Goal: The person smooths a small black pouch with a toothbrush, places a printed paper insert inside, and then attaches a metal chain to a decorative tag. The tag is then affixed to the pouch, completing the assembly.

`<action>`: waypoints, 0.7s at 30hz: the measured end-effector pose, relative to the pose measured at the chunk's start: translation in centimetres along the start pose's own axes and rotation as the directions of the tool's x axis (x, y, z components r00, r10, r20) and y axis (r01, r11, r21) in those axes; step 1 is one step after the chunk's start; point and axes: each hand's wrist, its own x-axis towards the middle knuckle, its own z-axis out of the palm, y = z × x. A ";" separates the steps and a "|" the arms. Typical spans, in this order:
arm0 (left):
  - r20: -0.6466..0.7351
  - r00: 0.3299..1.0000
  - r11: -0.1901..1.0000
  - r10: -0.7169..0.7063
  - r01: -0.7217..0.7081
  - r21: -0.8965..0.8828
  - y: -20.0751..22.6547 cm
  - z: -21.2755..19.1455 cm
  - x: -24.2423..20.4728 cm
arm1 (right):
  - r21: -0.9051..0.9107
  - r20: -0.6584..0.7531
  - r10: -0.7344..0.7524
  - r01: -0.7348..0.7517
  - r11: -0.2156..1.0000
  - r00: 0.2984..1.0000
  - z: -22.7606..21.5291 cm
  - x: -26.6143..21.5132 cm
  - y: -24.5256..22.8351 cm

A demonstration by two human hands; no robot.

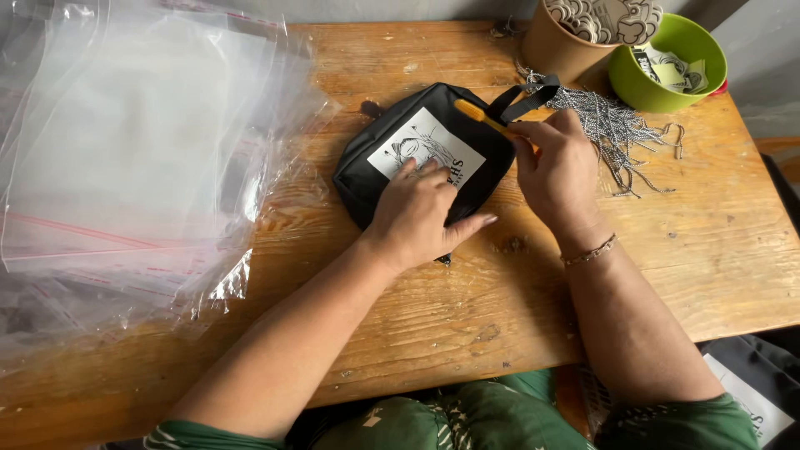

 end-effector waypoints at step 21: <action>-0.043 0.958 0.958 -0.284 0.286 0.034 -8.4 -0.9 0.8 | -0.040 0.315 -0.066 0.082 0.996 0.947 -1.0 -1.7 1.1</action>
